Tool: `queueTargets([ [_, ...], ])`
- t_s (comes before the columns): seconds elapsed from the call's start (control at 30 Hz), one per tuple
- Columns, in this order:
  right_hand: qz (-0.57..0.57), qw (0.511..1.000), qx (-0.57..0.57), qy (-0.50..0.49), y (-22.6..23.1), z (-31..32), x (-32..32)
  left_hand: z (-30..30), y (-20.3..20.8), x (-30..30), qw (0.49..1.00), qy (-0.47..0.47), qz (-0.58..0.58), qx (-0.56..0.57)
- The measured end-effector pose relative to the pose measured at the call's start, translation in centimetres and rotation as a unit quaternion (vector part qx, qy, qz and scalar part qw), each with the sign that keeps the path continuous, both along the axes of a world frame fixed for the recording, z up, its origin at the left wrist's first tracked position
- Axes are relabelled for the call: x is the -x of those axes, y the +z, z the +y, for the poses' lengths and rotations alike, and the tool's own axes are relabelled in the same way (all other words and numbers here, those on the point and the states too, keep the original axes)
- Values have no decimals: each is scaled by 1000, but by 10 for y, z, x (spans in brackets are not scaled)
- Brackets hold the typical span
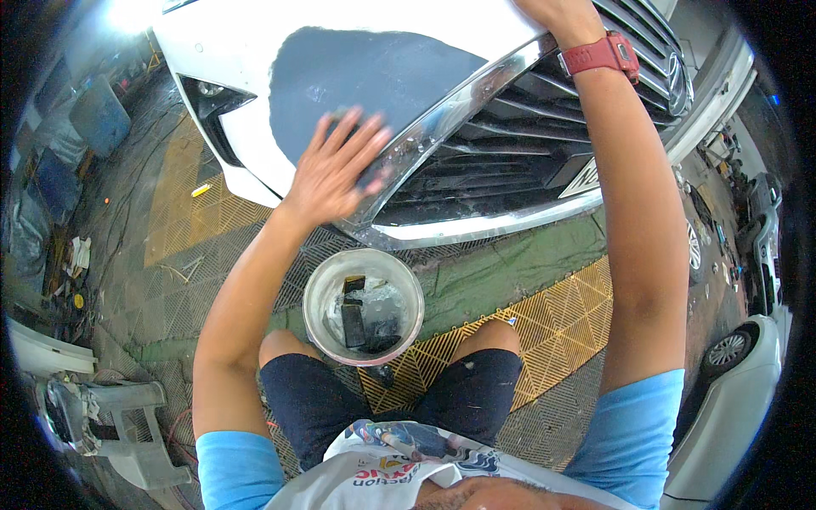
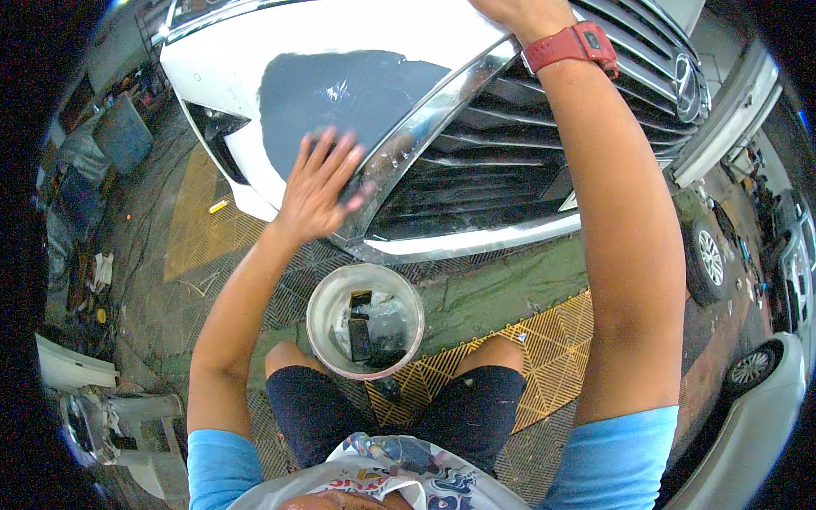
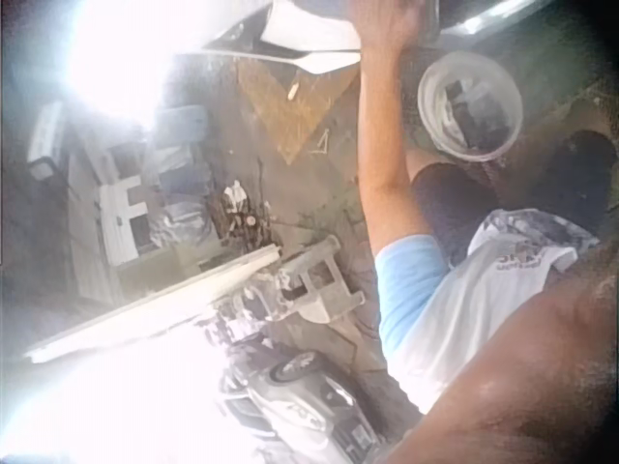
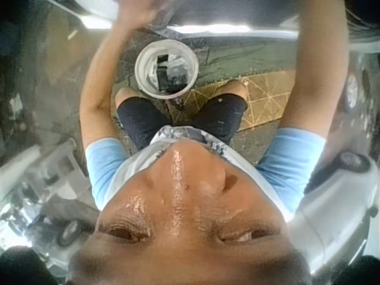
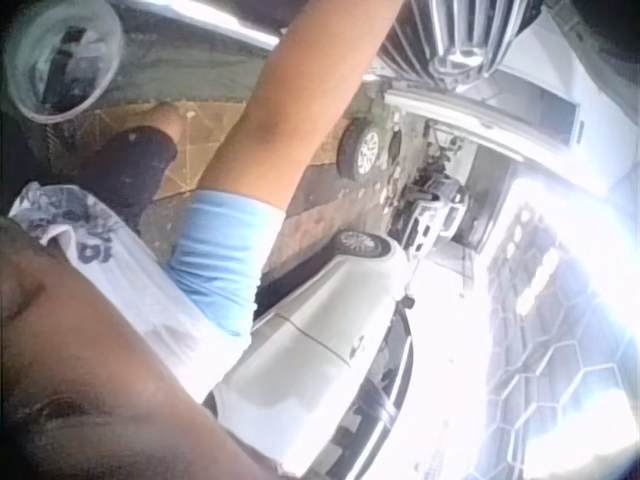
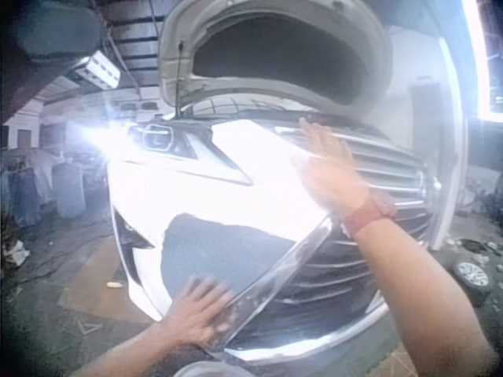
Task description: The person kneels in front of a white car and scrubs the front bumper with a sponge, repeatedly dipping it into a bucket of water. Another person is visible in the background working on the car's wheel area.
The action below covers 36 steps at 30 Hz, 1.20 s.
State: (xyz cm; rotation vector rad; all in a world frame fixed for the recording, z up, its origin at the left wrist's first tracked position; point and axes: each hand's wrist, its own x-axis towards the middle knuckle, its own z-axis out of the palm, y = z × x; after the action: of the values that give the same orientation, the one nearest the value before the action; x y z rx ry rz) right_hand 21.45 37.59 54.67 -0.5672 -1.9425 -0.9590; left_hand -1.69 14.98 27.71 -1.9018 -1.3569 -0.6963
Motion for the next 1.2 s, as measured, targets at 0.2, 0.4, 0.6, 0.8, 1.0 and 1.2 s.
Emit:
queueTargets([
  [0.2, -7, 998, 58, 8, -3, -6, -14, 57, 101, -71, 997, -62, 23, -30],
  [0.4, 27, 997, 65, 11, -1, -21, -3, 10, 26, -11, 999, -11, 28, 12],
  [0.6, 12, 997, 75, 1, -2, -10, -6, 58, 124, -83, 998, -54, 5, -24],
  [0.8, 20, 998, 64, -4, -5, -13, -4, 31, 72, -46, 1000, -27, -7, -14],
  [1.0, -25, 999, -2, -24, -9, 29, -17, 78, 126, -101, 992, -67, -55, -93],
  [1.2, -34, 995, -79, -58, -8, 35, -32, 26, 42, 0, 998, -30, -48, -9],
])
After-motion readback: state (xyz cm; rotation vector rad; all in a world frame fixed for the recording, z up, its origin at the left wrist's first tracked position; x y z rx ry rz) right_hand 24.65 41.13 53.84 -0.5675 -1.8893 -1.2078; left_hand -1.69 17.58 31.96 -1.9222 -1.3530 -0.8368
